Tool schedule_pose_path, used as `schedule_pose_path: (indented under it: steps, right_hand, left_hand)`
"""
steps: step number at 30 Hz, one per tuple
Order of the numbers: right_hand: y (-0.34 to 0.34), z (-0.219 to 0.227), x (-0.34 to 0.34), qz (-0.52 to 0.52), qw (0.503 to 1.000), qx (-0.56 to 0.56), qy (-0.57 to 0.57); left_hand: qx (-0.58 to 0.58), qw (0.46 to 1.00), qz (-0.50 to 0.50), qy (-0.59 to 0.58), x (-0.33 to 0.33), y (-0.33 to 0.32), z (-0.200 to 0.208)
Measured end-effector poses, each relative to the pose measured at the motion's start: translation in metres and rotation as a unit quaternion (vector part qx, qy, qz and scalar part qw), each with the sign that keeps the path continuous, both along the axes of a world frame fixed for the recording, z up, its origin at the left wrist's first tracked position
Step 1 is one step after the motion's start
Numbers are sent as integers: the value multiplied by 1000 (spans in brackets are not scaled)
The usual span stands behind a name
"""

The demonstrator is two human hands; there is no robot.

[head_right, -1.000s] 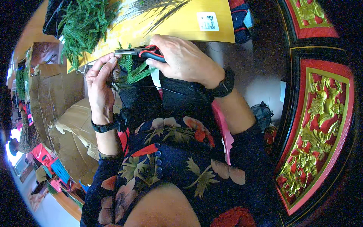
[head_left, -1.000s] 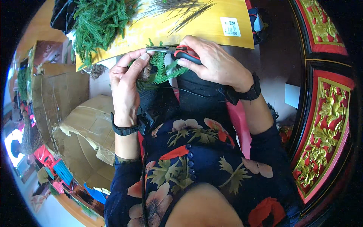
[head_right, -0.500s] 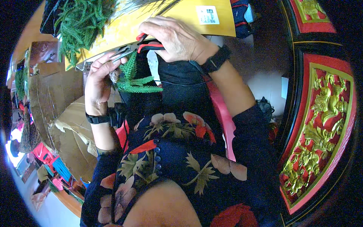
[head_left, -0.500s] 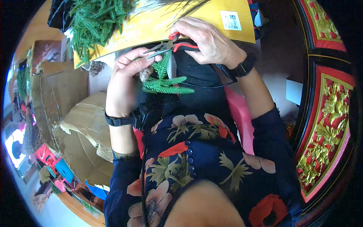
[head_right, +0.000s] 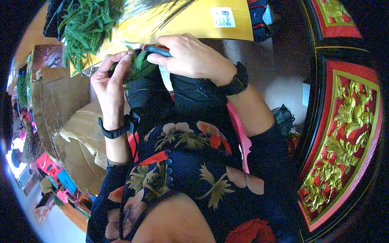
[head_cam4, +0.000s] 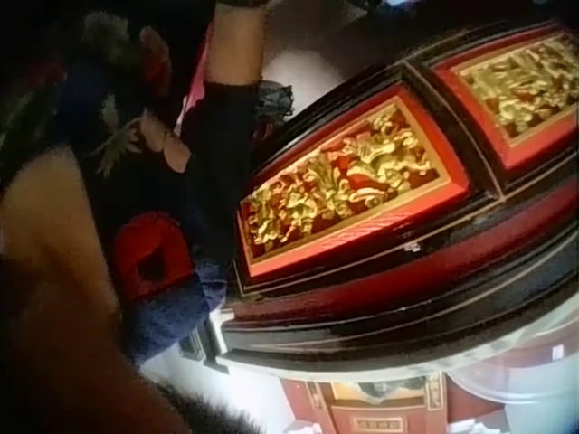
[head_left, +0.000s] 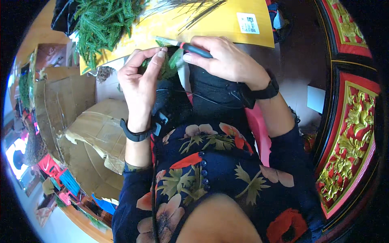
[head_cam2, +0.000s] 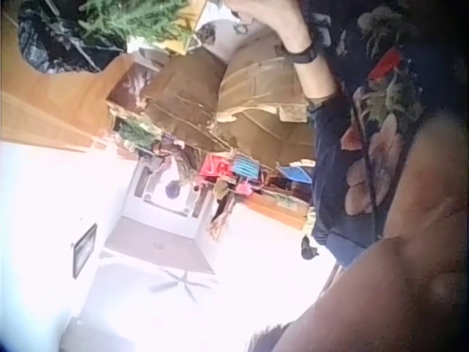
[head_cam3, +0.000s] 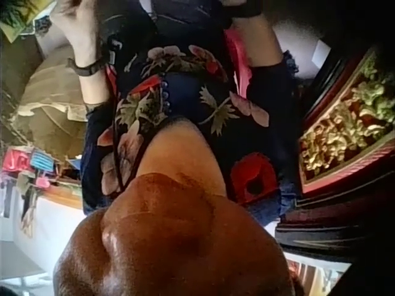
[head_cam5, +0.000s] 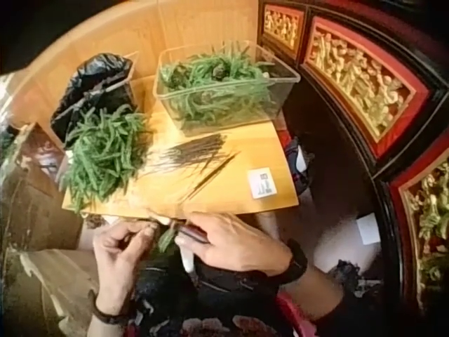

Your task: Assembling artificial greenery, pine cones, and decorative elements into a floral arrangement.

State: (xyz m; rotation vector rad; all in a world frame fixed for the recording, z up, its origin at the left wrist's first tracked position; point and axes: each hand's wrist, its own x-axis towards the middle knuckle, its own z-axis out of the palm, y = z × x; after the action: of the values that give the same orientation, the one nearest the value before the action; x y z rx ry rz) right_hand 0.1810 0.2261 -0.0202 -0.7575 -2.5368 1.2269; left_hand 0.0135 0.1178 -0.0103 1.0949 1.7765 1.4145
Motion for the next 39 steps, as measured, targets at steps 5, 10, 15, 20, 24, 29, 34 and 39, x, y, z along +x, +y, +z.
schedule_pose_path:
  steps: [5,10,15,20,24,29,34,39]
  right_hand:
    - [-2,-10,11,-26,998,37,47]
    - [-3,-11,12,-14,996,66,61]
    - [-1,-6,11,-16,992,97,84]
    - [-2,1,12,-30,995,69,70]
    - [-4,2,12,-38,997,61,39]
    - [-10,2,7,-80,995,65,6]
    - [-16,6,11,-90,995,41,-13]
    - [-20,4,11,-73,996,31,-45]
  left_hand:
    - [-20,993,18,-117,2,2,5]
    - [-44,992,-5,-119,-2,-4,7]
    - [-34,989,-55,-136,-5,-5,11]
    - [-61,981,-91,-162,-6,-5,12]
    - [-52,988,-73,-123,-1,-6,5]
    - [-23,991,-10,-131,-2,-4,-3]
    - [-25,989,8,-146,-5,-5,0]
    - [-5,988,10,-153,-3,-4,1]
